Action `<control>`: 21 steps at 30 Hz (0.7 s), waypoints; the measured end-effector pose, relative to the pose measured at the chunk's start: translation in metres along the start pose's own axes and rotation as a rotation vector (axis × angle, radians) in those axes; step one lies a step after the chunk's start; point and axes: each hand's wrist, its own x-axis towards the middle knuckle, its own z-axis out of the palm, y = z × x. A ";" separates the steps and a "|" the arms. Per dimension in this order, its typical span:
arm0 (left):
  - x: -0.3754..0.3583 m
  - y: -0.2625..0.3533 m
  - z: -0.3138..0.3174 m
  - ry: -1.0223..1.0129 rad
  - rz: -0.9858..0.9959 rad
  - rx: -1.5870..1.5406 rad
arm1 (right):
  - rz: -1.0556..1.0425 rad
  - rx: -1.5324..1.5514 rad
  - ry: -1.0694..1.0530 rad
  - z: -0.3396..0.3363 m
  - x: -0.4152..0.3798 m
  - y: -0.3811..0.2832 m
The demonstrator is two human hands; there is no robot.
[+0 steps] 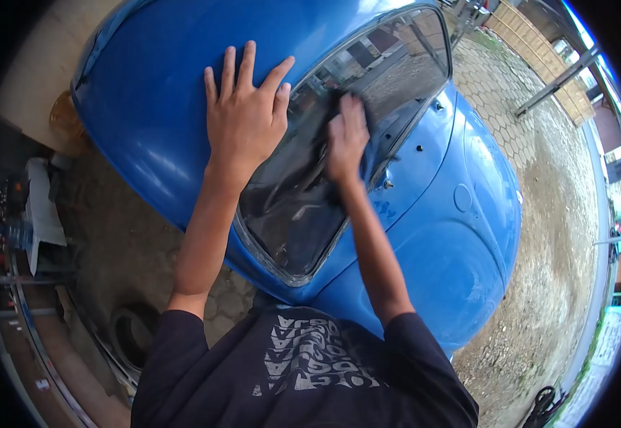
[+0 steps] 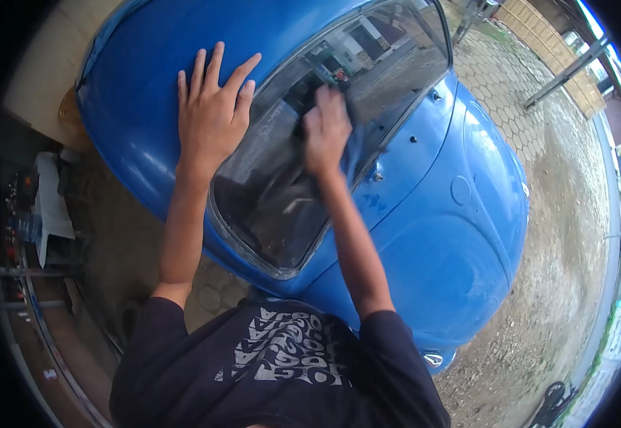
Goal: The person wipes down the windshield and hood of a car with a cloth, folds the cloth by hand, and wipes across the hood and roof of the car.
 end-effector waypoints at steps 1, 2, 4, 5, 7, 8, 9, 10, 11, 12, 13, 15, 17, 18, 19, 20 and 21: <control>0.001 -0.001 0.003 0.028 0.003 -0.010 | 0.067 0.003 0.046 0.000 0.029 0.028; 0.001 -0.002 0.005 0.056 0.009 -0.021 | 0.136 0.006 0.095 0.002 0.042 0.045; 0.002 -0.003 0.002 0.033 0.011 -0.001 | 0.129 -0.045 0.061 0.005 0.026 0.034; 0.002 -0.002 0.000 0.009 0.011 0.016 | 0.120 -0.073 0.050 0.004 0.013 0.025; 0.004 0.000 -0.002 -0.013 0.008 0.035 | -0.059 -0.085 -0.078 0.002 -0.055 -0.021; 0.005 0.001 -0.002 -0.018 0.007 0.038 | -0.092 -0.049 -0.213 -0.002 -0.096 -0.046; 0.005 0.001 -0.002 -0.026 0.006 0.042 | -0.192 0.013 -0.309 -0.006 -0.139 -0.066; 0.005 0.001 -0.002 -0.010 0.014 0.028 | -0.234 0.053 -0.465 -0.013 -0.169 -0.087; 0.006 0.000 -0.001 0.007 0.021 0.018 | -0.260 0.050 -0.384 -0.007 -0.193 -0.100; 0.006 -0.002 -0.001 0.027 0.024 0.009 | -0.262 0.044 -0.401 -0.007 -0.186 -0.100; 0.006 -0.003 -0.001 0.033 0.022 -0.009 | -0.270 0.038 -0.416 -0.009 -0.163 -0.097; 0.006 -0.005 -0.002 0.048 0.014 -0.050 | -0.182 0.069 -0.343 0.000 -0.106 -0.077; 0.007 -0.007 0.002 0.069 0.004 -0.081 | -0.102 0.030 -0.004 0.013 -0.029 -0.047; 0.006 -0.008 0.003 0.079 -0.004 -0.098 | 0.034 0.039 0.080 0.012 0.007 -0.031; 0.005 -0.008 0.005 0.096 -0.017 -0.122 | 0.104 0.029 0.140 0.014 0.032 -0.011; 0.005 -0.007 0.007 0.114 -0.021 -0.144 | 0.175 0.022 0.208 0.014 0.043 -0.001; 0.007 -0.008 0.007 0.144 -0.017 -0.164 | 0.091 0.042 0.161 0.014 0.037 -0.007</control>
